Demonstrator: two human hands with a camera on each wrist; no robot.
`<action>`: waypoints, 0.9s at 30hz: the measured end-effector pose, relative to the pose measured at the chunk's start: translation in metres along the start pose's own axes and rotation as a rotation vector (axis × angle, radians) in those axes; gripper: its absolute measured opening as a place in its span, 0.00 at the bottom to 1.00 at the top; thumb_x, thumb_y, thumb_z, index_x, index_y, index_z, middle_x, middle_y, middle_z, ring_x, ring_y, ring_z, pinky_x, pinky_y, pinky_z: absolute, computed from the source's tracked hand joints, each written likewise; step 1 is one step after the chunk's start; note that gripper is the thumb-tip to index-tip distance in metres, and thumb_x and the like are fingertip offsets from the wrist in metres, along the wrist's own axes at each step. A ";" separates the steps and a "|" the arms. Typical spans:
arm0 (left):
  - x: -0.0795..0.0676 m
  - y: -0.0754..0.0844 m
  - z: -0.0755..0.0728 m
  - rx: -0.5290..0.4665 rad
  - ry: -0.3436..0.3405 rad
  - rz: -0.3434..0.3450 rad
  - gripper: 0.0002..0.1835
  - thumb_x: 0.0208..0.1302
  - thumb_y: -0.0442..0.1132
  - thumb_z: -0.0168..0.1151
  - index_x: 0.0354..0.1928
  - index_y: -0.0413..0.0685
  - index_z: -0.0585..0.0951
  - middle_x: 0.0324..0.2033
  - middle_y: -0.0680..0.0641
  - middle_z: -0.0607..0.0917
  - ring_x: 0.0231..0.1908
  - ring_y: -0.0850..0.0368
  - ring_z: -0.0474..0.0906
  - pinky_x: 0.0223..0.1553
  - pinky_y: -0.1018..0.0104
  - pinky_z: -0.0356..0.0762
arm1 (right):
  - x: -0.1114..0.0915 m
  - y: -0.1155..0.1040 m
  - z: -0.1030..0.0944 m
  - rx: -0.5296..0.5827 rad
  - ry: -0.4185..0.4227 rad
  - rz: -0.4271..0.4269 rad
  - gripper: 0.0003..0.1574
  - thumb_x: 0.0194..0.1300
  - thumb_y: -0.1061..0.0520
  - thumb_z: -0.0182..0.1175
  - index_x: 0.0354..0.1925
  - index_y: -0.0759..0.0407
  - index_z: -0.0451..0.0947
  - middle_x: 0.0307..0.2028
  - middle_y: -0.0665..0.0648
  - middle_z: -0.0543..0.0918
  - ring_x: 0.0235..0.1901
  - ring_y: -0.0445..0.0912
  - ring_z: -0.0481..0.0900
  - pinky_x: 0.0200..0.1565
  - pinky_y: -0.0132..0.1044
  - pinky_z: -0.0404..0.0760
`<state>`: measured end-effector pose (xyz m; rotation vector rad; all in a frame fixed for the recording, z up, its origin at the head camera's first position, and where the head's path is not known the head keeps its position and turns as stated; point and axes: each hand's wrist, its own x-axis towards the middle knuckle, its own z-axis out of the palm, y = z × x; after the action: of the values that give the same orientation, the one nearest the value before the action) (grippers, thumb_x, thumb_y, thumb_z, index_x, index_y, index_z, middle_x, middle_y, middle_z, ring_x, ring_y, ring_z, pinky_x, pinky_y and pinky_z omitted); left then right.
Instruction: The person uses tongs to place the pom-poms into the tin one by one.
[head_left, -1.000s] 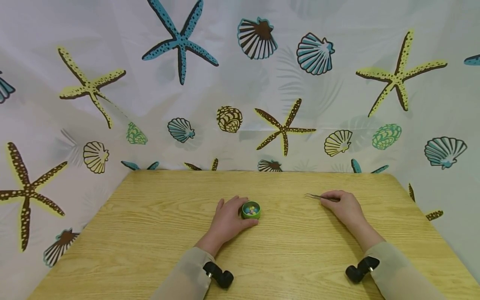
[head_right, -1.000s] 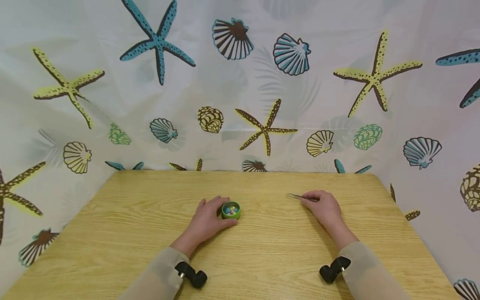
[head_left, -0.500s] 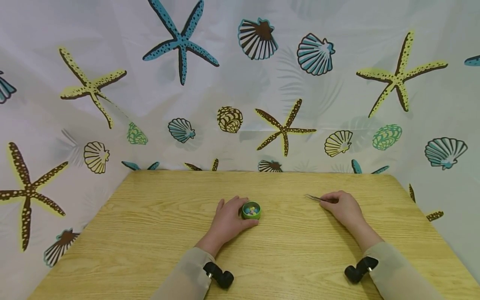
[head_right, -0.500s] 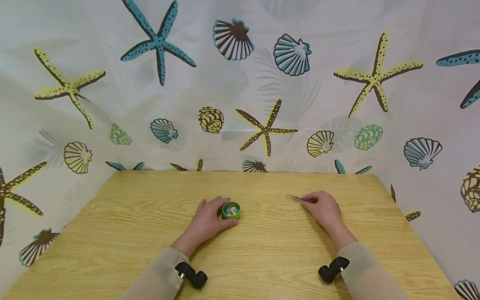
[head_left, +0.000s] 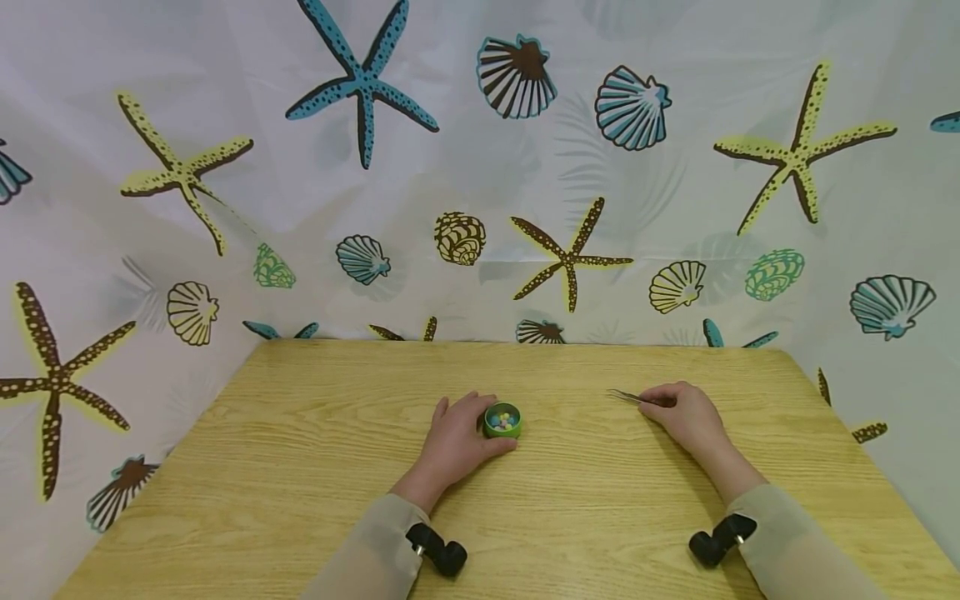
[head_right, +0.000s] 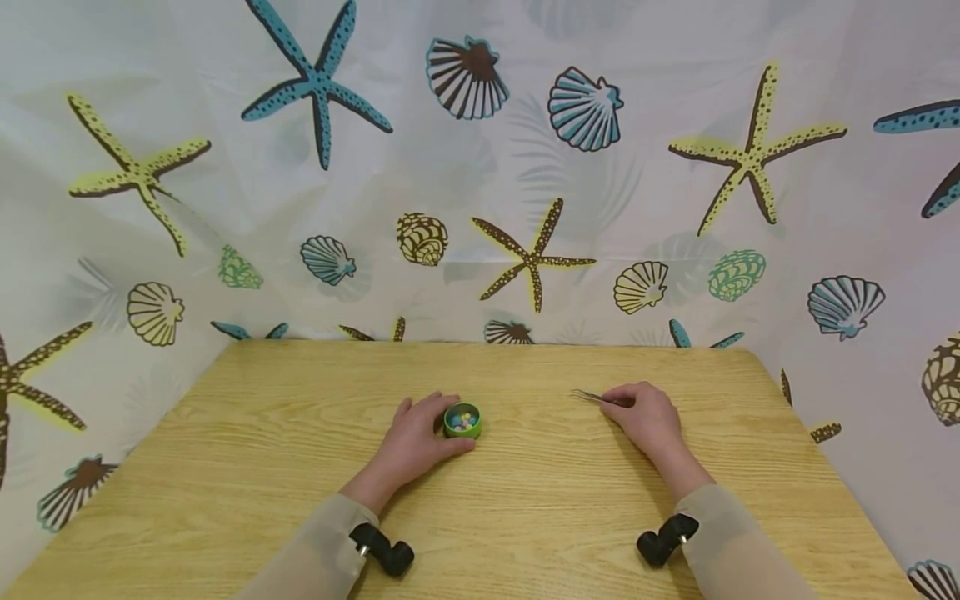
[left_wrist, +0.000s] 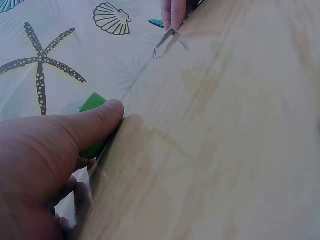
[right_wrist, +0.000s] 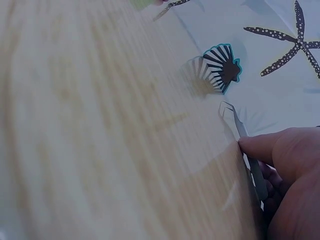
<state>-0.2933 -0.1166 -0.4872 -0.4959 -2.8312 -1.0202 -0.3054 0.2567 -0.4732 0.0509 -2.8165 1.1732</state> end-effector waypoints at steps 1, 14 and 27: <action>0.000 0.000 0.000 0.000 0.001 0.001 0.41 0.65 0.53 0.84 0.74 0.41 0.81 0.72 0.40 0.81 0.79 0.37 0.67 0.83 0.32 0.40 | 0.000 0.000 0.000 0.000 -0.001 0.001 0.17 0.78 0.54 0.71 0.56 0.65 0.90 0.53 0.66 0.85 0.56 0.64 0.83 0.62 0.63 0.79; 0.000 0.000 0.000 -0.005 0.002 0.001 0.40 0.65 0.52 0.84 0.74 0.41 0.81 0.72 0.41 0.81 0.80 0.38 0.67 0.84 0.33 0.39 | -0.001 0.001 -0.003 0.021 -0.023 -0.025 0.21 0.76 0.54 0.73 0.59 0.67 0.89 0.55 0.68 0.85 0.56 0.64 0.83 0.61 0.63 0.80; -0.002 0.000 -0.001 0.021 0.005 0.013 0.41 0.64 0.53 0.85 0.73 0.41 0.81 0.70 0.39 0.83 0.78 0.36 0.68 0.82 0.30 0.42 | -0.015 0.002 -0.012 0.052 -0.105 -0.048 0.36 0.78 0.51 0.72 0.74 0.69 0.77 0.71 0.74 0.77 0.72 0.70 0.73 0.72 0.66 0.72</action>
<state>-0.2915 -0.1171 -0.4869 -0.5081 -2.8276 -0.9872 -0.2894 0.2667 -0.4679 0.1872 -2.8561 1.2692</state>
